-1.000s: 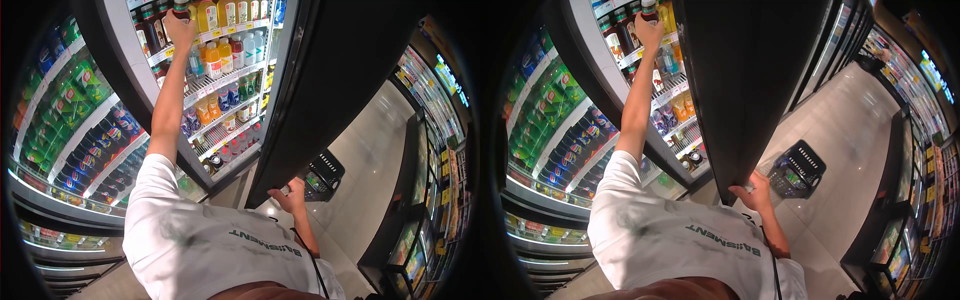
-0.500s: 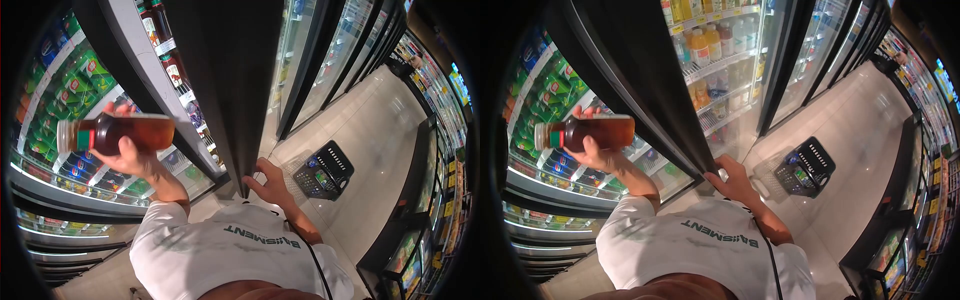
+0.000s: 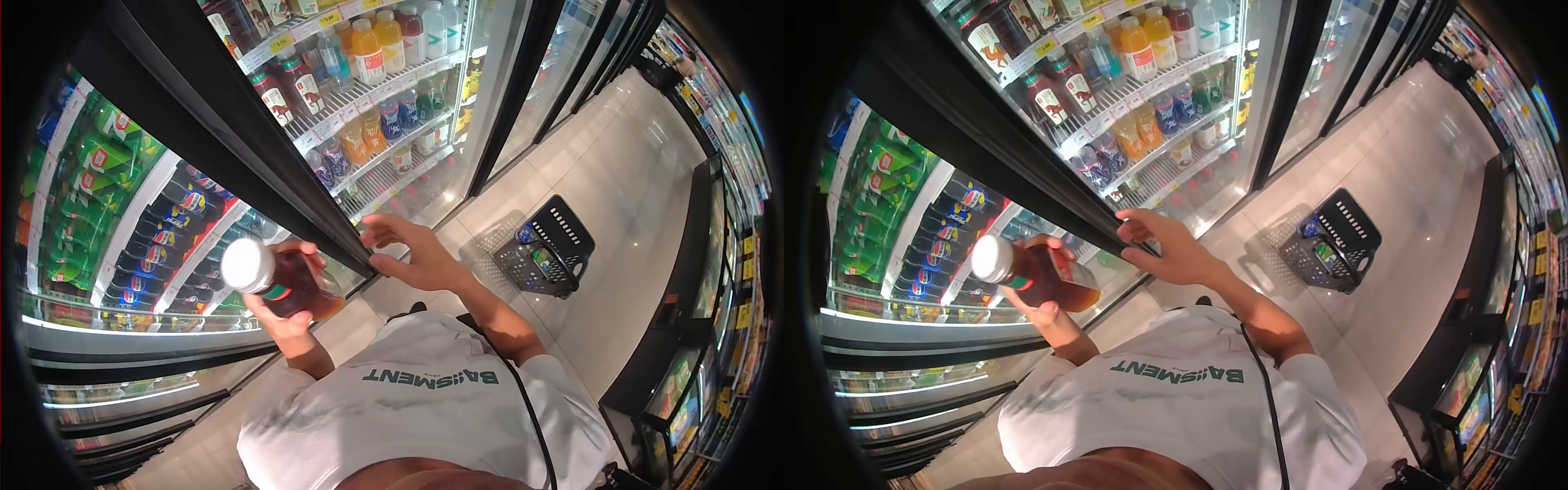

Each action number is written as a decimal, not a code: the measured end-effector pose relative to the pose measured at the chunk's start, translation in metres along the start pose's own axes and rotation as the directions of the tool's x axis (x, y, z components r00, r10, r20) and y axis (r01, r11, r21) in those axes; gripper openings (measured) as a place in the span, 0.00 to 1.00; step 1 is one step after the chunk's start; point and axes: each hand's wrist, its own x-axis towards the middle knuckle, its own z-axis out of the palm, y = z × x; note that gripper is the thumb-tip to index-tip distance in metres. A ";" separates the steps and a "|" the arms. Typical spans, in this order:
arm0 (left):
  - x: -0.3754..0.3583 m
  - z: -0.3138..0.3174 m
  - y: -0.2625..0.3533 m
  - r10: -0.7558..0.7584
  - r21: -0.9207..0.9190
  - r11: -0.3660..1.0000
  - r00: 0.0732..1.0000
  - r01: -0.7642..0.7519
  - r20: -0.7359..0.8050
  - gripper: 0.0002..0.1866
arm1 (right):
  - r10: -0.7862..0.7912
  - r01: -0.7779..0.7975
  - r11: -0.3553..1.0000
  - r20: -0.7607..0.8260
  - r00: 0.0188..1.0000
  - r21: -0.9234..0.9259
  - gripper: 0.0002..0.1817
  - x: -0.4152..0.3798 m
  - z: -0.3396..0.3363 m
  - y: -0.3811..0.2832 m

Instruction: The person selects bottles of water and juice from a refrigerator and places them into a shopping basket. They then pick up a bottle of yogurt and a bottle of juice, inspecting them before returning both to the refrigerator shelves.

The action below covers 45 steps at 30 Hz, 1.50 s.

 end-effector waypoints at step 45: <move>-0.026 0.243 -0.231 -0.665 0.886 -0.049 0.647 0.461 -0.373 0.27 | 0.734 -0.861 -0.226 -0.501 -0.458 0.455 0.36 -0.468 -0.421 0.491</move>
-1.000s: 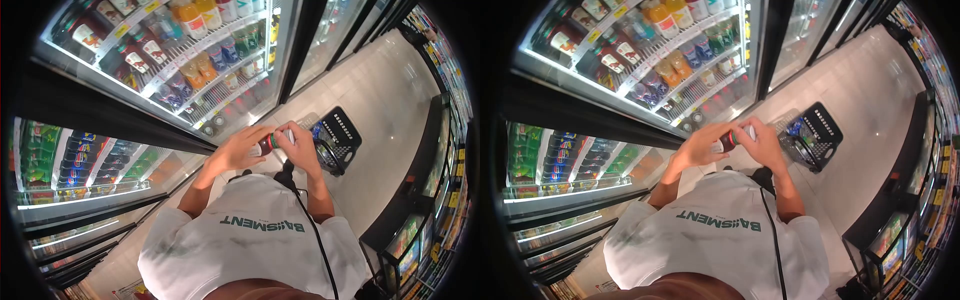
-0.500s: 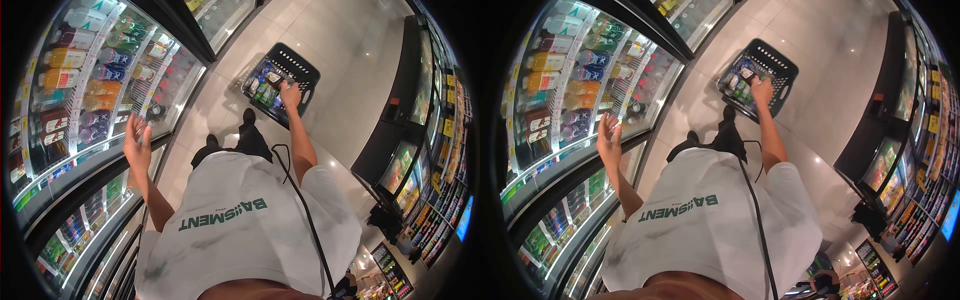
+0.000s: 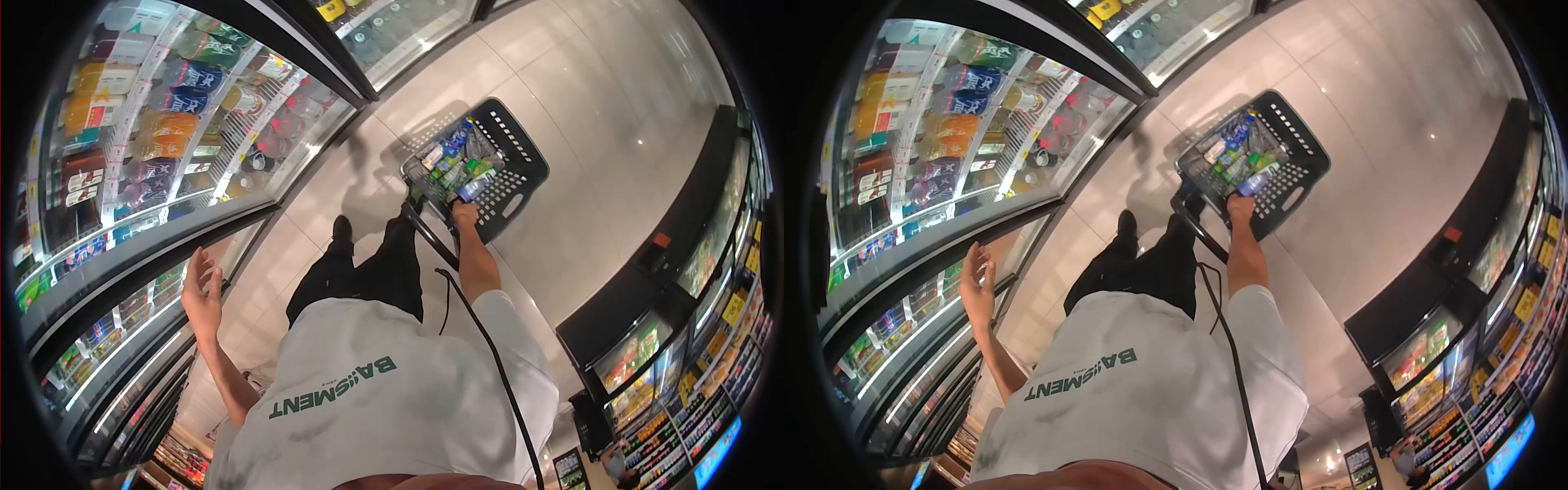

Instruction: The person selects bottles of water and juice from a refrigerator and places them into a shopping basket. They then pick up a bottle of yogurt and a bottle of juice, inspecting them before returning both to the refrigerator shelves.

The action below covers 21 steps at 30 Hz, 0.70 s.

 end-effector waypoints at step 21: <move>0.063 -0.193 -0.122 0.278 0.295 0.954 0.199 0.059 -0.940 0.39 | -0.592 0.664 0.746 -0.407 0.696 0.049 0.10 -0.167 -0.034 -0.025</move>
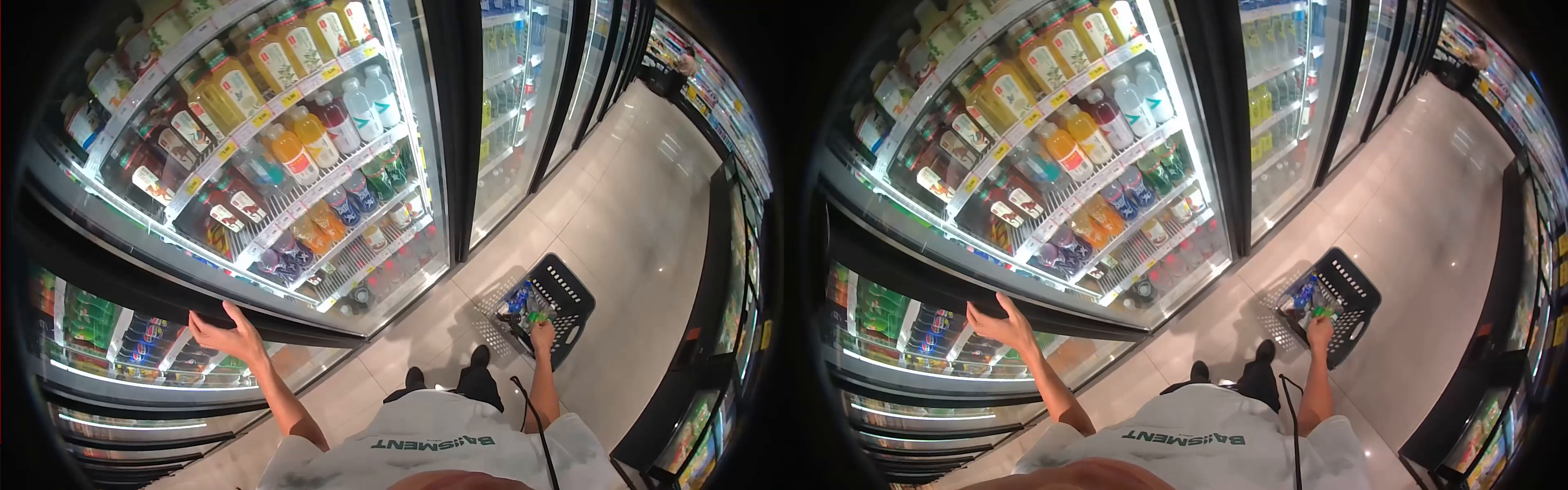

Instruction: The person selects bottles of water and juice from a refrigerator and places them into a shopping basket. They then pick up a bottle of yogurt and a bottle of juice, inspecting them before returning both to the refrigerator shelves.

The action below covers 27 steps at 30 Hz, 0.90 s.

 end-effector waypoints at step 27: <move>0.032 -0.007 0.006 -0.245 -0.349 0.902 0.967 0.253 0.069 0.40 | -0.587 0.583 0.809 0.078 0.806 0.069 0.14 -0.212 -0.052 -0.103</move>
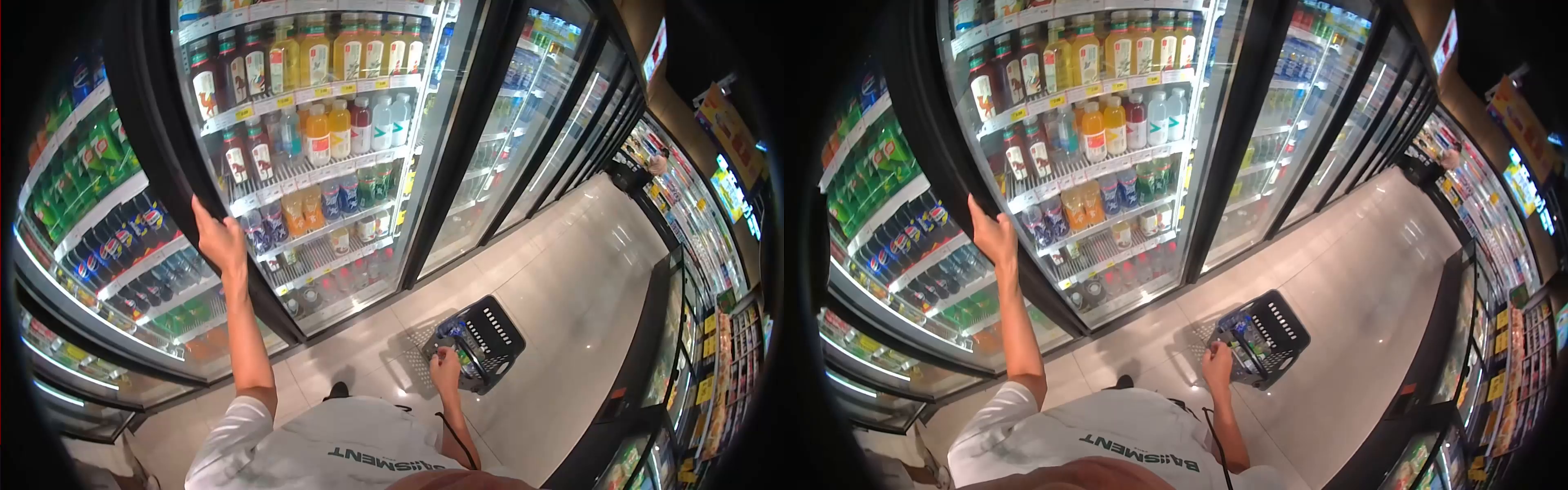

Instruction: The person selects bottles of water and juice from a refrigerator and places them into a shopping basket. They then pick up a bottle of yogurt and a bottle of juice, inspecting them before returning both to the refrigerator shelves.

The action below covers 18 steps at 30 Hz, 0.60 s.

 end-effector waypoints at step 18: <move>-0.091 -0.161 0.041 -0.096 -0.704 0.672 0.970 0.229 0.225 0.14 | -0.625 0.243 0.676 0.368 0.689 0.695 0.18 0.002 -0.051 -0.277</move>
